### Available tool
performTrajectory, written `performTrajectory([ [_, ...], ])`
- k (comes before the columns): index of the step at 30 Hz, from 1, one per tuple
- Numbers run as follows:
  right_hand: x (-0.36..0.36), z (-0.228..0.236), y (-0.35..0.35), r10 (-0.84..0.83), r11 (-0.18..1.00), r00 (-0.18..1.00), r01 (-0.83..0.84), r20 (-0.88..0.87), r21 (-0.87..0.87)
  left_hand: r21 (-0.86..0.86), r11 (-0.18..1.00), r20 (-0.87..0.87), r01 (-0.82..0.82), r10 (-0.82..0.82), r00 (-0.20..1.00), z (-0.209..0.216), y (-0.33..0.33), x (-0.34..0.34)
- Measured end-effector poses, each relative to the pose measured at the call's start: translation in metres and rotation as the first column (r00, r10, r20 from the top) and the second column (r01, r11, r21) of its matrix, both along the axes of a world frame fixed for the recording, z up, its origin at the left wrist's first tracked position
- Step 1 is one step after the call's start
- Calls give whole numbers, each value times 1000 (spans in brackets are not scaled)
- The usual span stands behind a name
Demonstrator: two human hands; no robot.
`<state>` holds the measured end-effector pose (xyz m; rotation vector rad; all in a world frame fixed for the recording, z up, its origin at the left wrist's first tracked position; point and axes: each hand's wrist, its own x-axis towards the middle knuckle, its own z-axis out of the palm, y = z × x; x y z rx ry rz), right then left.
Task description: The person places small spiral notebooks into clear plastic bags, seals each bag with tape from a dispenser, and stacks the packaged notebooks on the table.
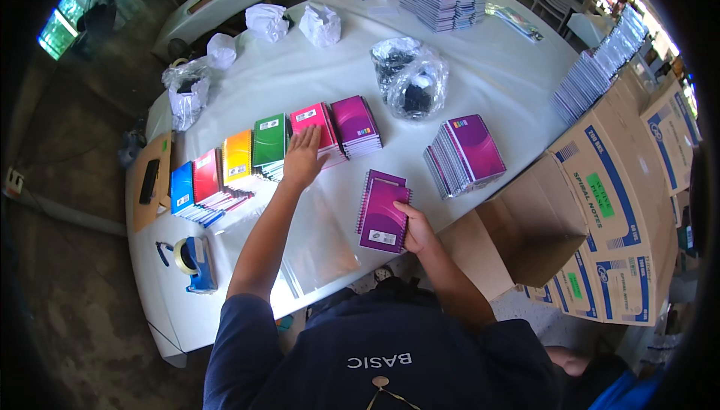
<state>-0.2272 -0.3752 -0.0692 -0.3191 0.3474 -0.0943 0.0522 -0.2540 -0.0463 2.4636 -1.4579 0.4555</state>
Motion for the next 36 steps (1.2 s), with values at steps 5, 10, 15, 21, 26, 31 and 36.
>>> performTrajectory([
  [5, 0, 14, -5, -8, 997, 1000, 9, 12, -80, -146, 987, -2, 71, -72, 997, 12, -10, 2],
  [10, 0, 13, -15, -31, 999, 999, 32, 21, -44, -289, 957, -196, -23, -36, 980, 68, -11, -34],
  [15, 6, 27, -14, -101, 994, 991, 96, 91, 51, -222, 751, -148, 622, -656, 740, 76, 0, -143],
  [21, 9, 6, -17, -32, 962, 999, 21, -36, -272, -197, 978, 7, 67, -66, 998, 48, -31, -46],
  [26, 13, 4, -25, -23, 991, 999, 19, -30, -131, -1, 1000, -139, 5, -5, 990, 32, -22, -23],
  [31, 13, 5, -26, 14, 994, 983, -34, 183, 106, -137, 831, 18, 540, -543, 840, 71, 13, -124],
  [36, 16, 4, -24, 5, 975, 1000, 0, 18, -223, -107, 975, -196, 196, -214, 957, 81, 17, -84],
])
